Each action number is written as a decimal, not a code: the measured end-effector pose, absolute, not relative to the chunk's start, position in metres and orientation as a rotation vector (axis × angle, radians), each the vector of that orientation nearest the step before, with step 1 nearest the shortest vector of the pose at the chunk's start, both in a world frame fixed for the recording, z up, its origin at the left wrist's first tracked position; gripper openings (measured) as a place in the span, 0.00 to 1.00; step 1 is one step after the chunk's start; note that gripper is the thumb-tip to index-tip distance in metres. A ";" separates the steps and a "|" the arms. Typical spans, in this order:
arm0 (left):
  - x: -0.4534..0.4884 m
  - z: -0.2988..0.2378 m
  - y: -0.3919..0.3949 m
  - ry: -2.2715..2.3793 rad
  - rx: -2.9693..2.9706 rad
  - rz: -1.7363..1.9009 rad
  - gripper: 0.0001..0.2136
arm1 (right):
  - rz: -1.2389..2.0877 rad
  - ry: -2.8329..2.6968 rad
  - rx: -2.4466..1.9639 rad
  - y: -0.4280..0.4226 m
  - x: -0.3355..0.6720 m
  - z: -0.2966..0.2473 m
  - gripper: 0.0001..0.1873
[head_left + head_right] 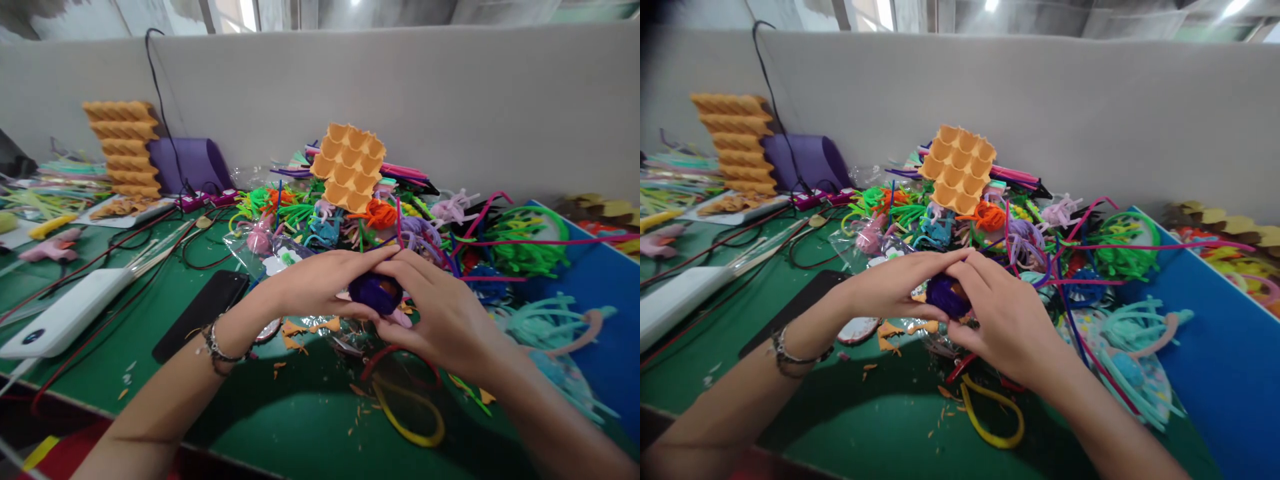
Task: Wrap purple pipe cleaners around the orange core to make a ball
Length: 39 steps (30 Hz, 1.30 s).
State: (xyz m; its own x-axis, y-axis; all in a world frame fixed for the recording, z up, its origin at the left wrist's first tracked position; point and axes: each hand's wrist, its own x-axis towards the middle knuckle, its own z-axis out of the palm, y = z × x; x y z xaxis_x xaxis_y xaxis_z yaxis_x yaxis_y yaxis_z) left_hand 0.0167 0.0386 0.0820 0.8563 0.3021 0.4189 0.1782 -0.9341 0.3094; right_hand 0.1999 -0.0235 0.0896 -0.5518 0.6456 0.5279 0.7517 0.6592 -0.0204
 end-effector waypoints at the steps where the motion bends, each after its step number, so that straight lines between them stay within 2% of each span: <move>1: 0.016 0.082 0.039 0.399 2.771 0.703 0.34 | -0.285 -2.365 -1.091 -0.023 0.200 0.090 0.16; 7: 0.015 0.081 0.044 0.495 2.879 0.879 0.26 | -0.272 -2.277 -1.095 -0.023 0.203 0.096 0.21; 12: 0.013 0.079 0.049 0.548 2.835 0.968 0.17 | -0.328 -2.244 -1.050 -0.028 0.201 0.099 0.09; 15: 0.012 0.079 0.050 0.525 2.843 1.000 0.14 | -0.315 -2.189 -1.025 -0.029 0.201 0.096 0.08; 23: 0.011 0.082 0.047 0.471 2.719 1.046 0.12 | -0.049 -2.042 -1.105 -0.027 0.203 0.097 0.04; 29: 0.011 0.078 0.046 0.408 2.469 1.155 0.14 | 0.218 -1.870 -1.098 -0.022 0.203 0.097 0.04; 39: 0.014 0.072 0.050 0.248 1.807 1.218 0.18 | 0.100 -1.887 -1.044 -0.023 0.199 0.093 0.04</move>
